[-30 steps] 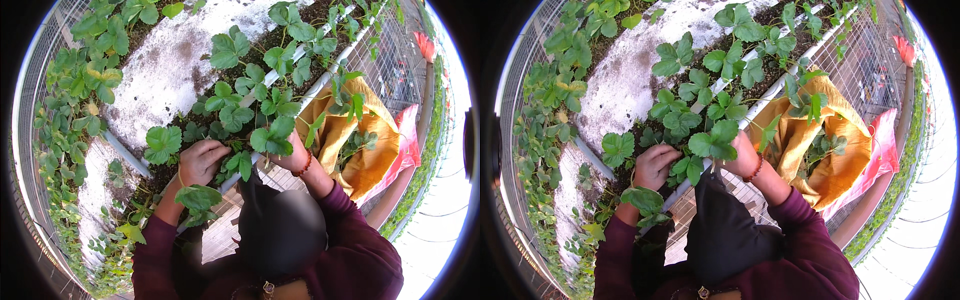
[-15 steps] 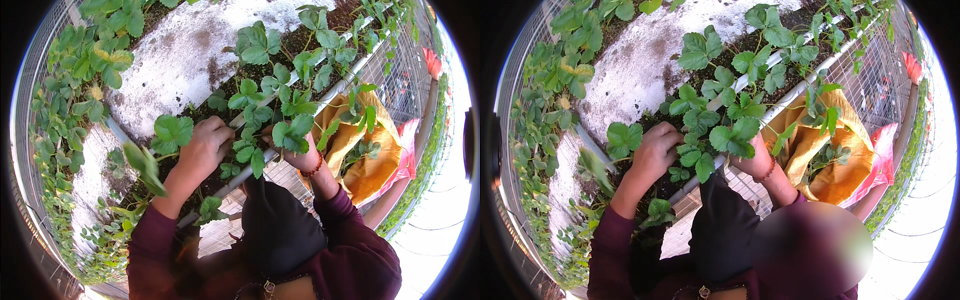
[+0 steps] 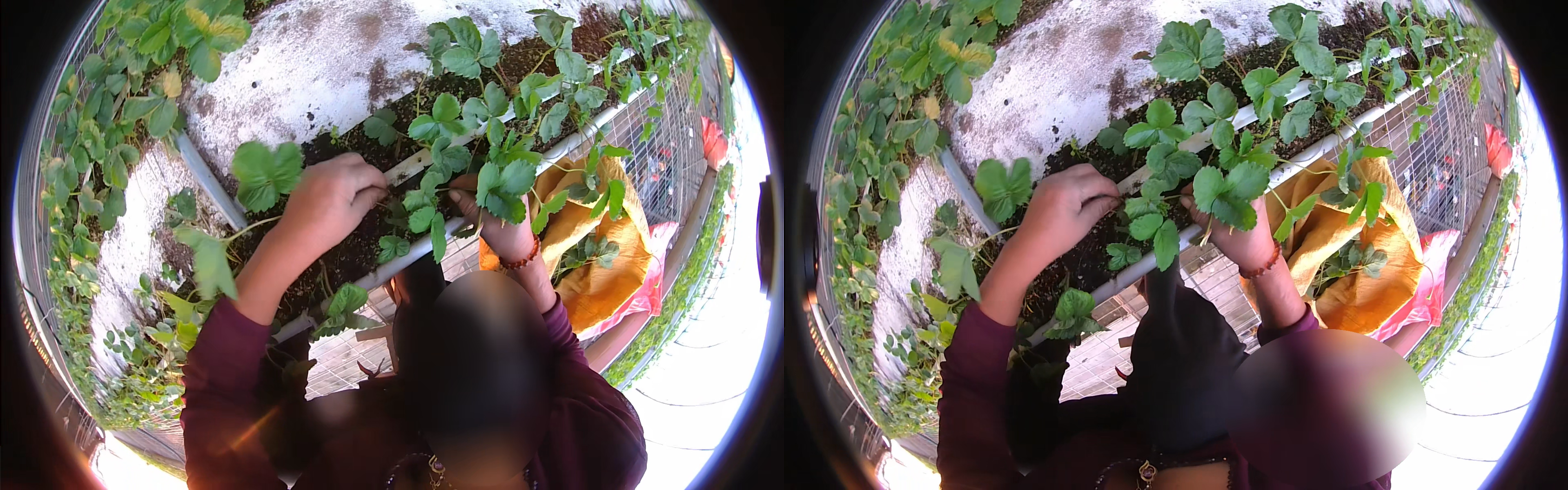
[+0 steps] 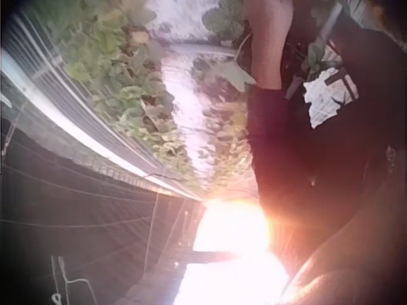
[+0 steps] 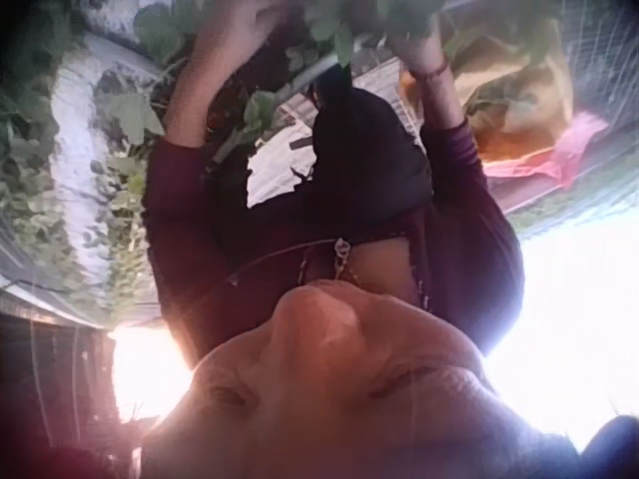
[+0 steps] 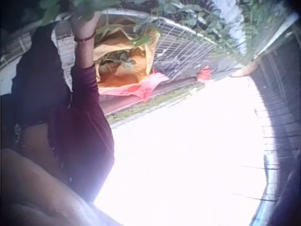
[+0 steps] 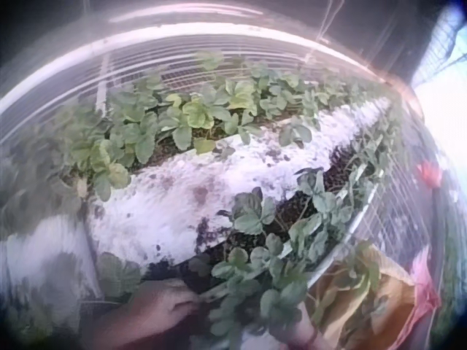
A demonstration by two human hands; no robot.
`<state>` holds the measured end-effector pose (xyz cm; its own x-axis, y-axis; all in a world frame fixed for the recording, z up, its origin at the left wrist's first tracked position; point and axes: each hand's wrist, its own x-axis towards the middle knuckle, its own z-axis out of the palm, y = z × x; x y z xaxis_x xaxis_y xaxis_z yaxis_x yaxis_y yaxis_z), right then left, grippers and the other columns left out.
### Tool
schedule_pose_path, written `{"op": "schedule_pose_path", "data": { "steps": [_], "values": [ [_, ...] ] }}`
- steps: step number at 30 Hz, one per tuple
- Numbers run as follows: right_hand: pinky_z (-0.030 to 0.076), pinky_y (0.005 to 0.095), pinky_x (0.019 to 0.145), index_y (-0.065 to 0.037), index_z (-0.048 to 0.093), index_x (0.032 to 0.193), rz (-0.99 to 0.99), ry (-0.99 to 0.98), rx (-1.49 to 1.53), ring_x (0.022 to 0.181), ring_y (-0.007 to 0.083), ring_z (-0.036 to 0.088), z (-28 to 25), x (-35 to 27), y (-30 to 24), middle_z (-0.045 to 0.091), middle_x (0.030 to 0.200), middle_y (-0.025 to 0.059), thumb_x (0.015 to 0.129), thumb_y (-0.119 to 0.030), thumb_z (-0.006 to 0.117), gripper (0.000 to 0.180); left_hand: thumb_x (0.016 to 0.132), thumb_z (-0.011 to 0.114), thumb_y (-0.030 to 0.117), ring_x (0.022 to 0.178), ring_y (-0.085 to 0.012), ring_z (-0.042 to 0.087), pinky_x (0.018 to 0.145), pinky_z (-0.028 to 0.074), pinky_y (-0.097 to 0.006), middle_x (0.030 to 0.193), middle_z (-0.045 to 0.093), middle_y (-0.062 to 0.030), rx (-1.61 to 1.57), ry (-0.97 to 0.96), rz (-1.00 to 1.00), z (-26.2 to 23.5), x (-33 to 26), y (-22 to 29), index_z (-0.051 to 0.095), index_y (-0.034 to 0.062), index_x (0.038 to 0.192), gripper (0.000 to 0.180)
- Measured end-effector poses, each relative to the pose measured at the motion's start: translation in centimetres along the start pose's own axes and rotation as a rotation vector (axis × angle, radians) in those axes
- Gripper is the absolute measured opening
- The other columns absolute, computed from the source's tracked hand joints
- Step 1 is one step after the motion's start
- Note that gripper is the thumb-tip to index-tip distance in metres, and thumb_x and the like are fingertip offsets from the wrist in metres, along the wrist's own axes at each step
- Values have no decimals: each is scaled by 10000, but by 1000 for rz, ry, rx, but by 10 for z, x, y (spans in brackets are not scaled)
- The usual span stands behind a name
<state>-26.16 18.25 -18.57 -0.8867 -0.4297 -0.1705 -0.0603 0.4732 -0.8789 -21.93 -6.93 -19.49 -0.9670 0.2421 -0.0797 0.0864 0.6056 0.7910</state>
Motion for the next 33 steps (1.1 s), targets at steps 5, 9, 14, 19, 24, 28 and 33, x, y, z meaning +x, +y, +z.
{"op": "schedule_pose_path", "data": {
  "steps": [5, 9, 14, 19, 24, 28, 33],
  "values": [
    [493, 257, 617, 21, 670, 954, 127, 86, 104, 696, 103, 599, -1, 3, 1, 666, 804, 46, 829, -90, 721, 176, 801, 641, 33, 743, -300, 592, 664, 469, -347, 837, 585, -109, -94, 67, -82, -9, -9, 1, 604, 32, 897, 103],
    [494, 266, 639, 9, 675, 887, 102, 76, 31, 693, 114, 603, 4, -2, -4, 674, 773, 38, 789, -94, 744, 158, 819, 614, 41, 817, -335, 602, 726, 481, -389, 881, 591, -131, -76, 74, 8, 2, -20, 0, 562, 48, 960, 151],
    [491, 258, 696, 1, 659, 920, 206, -89, 238, 775, 101, 588, 17, -25, -15, 654, 857, 34, 764, -29, 744, 179, 805, 617, 66, 831, -331, 607, 745, 492, -396, 924, 600, -127, -88, 12, 90, 15, -24, -9, 609, 70, 1047, 242],
    [478, 244, 669, -14, 659, 925, 188, 8, 305, 735, 80, 561, 39, -40, -16, 645, 818, 0, 757, -79, 769, 211, 766, 676, 135, 750, -292, 611, 654, 487, -369, 883, 600, -116, -218, -64, 46, 14, -23, -3, 658, 73, 1001, 243],
    [464, 243, 661, 16, 678, 944, 275, 135, 146, 723, 74, 556, 48, -29, -33, 663, 805, 8, 849, -147, 707, 191, 808, 659, 154, 706, -227, 625, 641, 489, -346, 805, 641, -116, -318, 165, -65, 31, -20, -9, 667, 33, 921, 165],
    [468, 240, 670, 23, 677, 948, 287, 152, 168, 735, 72, 563, 44, -27, -24, 669, 829, 9, 873, -121, 676, 163, 837, 604, 103, 795, -240, 667, 729, 506, -335, 865, 676, -142, -366, 163, -108, 29, -16, -12, 655, 9, 948, 155],
    [470, 221, 689, -8, 699, 931, 340, 83, 322, 761, 55, 575, 45, -33, -29, 685, 870, 7, 822, -95, 729, 143, 789, 624, 90, 845, -287, 655, 750, 508, -354, 917, 661, -134, -307, 77, 10, 20, -23, -12, 670, 37, 929, 157]
  ]
}}
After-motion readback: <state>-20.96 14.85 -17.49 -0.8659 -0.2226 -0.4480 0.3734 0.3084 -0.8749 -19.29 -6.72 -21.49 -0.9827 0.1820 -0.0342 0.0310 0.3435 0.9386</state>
